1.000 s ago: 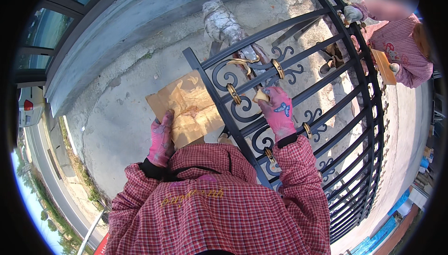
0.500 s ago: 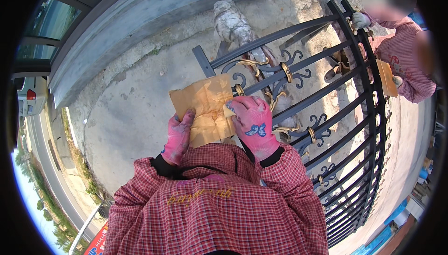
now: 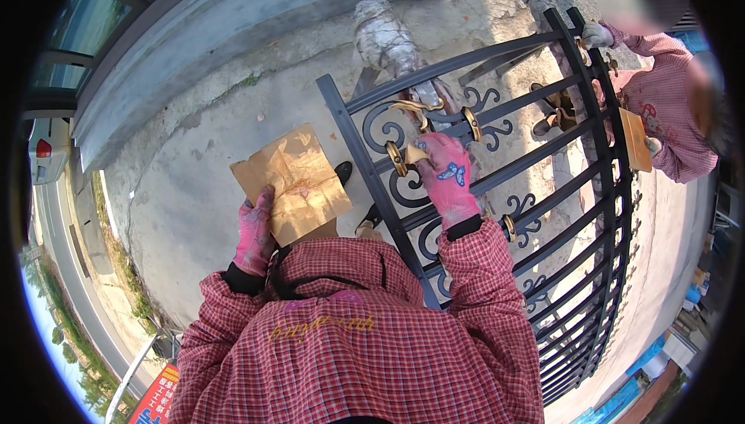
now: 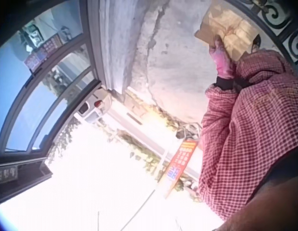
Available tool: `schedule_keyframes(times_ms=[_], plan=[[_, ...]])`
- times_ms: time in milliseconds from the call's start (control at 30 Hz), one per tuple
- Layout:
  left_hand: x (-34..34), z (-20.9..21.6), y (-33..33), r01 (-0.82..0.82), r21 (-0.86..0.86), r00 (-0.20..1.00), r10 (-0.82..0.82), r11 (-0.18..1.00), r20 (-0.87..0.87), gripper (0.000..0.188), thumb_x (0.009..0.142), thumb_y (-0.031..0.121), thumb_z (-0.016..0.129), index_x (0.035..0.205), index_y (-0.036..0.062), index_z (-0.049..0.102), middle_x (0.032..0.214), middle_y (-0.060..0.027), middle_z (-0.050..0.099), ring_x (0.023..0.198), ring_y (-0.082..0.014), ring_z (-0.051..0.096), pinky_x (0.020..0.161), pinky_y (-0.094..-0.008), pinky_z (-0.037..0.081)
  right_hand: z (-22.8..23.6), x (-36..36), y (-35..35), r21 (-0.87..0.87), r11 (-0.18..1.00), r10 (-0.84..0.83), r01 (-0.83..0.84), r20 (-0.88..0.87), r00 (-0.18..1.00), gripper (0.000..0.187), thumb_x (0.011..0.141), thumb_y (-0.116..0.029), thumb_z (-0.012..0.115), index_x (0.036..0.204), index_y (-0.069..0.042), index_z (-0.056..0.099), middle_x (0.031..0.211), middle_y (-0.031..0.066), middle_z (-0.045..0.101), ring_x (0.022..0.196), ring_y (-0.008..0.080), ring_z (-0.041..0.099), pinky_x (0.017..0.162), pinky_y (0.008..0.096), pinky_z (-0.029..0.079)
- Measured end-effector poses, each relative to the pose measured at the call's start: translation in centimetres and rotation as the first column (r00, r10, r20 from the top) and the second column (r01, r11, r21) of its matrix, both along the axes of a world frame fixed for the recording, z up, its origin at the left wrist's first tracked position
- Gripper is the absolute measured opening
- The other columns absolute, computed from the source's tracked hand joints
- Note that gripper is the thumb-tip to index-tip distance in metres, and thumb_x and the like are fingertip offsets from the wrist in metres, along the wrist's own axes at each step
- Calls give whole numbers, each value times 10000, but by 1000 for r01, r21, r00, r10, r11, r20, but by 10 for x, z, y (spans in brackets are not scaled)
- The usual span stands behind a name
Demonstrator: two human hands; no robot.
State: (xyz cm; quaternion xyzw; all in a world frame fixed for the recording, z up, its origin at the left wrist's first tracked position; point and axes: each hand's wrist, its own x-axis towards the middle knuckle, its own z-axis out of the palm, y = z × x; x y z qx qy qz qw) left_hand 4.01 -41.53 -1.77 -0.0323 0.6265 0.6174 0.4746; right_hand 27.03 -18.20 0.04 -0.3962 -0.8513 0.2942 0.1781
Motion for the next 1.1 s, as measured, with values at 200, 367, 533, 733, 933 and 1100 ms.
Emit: schedule_keyframes(times_ms=[200,367,533,733,933,1100], plan=[[0,0,-2,-32,-24,999,32,999,-11,385,917,266,580,1144,-38,520,1010,-97,625,850,-173,633,729,-290,535,-47,-33,18,27,961,269,-276,147,952,312,647,17,626,943,-76,647,943,91,641,928,311,573,811,376,471],[-3,1,-3,-46,-72,998,43,996,-37,363,916,265,581,1119,-33,536,986,-87,629,827,-164,632,713,-286,534,-50,-49,32,64,910,368,-409,328,870,263,670,8,604,908,-91,655,956,87,637,925,312,582,811,371,482],[-2,6,0,-87,-58,996,88,994,10,358,917,264,578,1116,-31,538,980,-85,629,826,-161,631,707,-286,534,-54,-54,39,87,921,330,-378,336,882,245,683,5,604,907,-83,646,974,97,632,928,316,582,802,382,485],[-3,11,8,-121,-75,993,121,990,5,298,926,205,561,1117,-23,551,946,-66,631,768,-135,613,673,-262,518,-66,-53,38,47,918,351,-394,366,862,230,688,-21,625,912,-72,638,952,114,624,949,339,571,811,385,477],[-5,10,10,-87,-62,996,88,994,14,310,924,213,566,1115,-30,549,944,-72,632,774,-143,619,674,-262,522,-51,-42,31,-35,944,319,-329,352,880,315,658,42,622,953,-66,627,994,110,622,978,345,557,840,395,460],[-6,15,9,-89,-41,996,89,995,-4,318,925,220,565,1109,-39,549,943,-74,630,775,-146,620,671,-257,522,-21,-19,15,23,995,91,-94,120,989,374,636,18,655,1000,-59,614,1016,140,608,966,345,556,836,396,460]])
